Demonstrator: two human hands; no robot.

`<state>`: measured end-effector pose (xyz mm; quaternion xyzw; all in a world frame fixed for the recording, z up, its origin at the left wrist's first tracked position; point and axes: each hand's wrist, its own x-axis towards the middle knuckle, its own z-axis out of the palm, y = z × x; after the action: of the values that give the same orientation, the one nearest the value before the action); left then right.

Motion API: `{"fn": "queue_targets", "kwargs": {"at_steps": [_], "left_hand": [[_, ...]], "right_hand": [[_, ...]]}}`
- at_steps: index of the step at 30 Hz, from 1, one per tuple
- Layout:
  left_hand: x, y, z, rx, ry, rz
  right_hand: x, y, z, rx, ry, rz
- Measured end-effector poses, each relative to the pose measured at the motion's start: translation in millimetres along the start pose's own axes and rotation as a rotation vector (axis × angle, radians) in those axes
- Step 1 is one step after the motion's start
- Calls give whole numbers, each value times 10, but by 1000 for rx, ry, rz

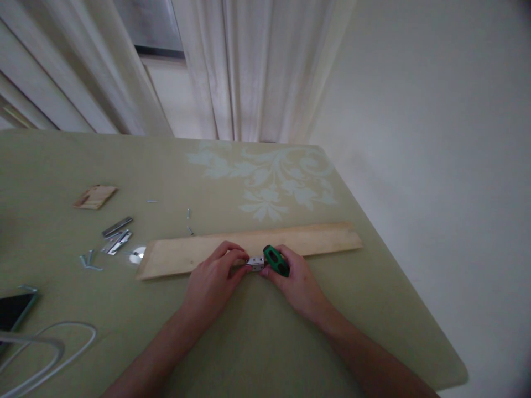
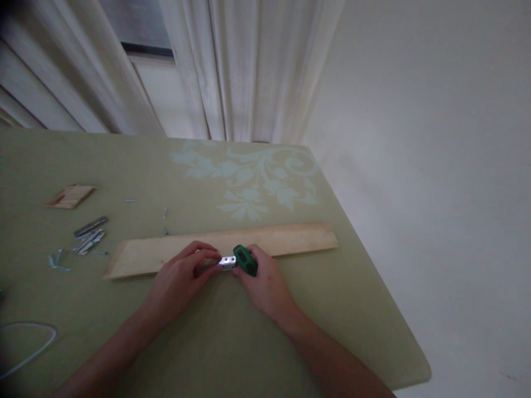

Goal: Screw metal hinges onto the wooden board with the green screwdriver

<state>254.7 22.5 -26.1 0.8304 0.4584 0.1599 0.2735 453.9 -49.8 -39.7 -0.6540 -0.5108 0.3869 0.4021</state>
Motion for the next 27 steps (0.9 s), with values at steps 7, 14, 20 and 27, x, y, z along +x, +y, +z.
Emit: {"fn": "queue_targets", "kwargs": {"at_steps": [7, 14, 20, 27], "left_hand": [[-21, 18, 30, 69, 0, -7], [-25, 21, 37, 104, 13, -14], [-28, 42, 30, 118, 8, -17], [-33, 22, 42, 106, 27, 6]], "right_hand": [[-11, -22, -22, 15, -3, 8], [-31, -106, -52, 50, -23, 59], [-35, -84, -51, 13, -24, 51], [-31, -74, -57, 43, -52, 57]]}}
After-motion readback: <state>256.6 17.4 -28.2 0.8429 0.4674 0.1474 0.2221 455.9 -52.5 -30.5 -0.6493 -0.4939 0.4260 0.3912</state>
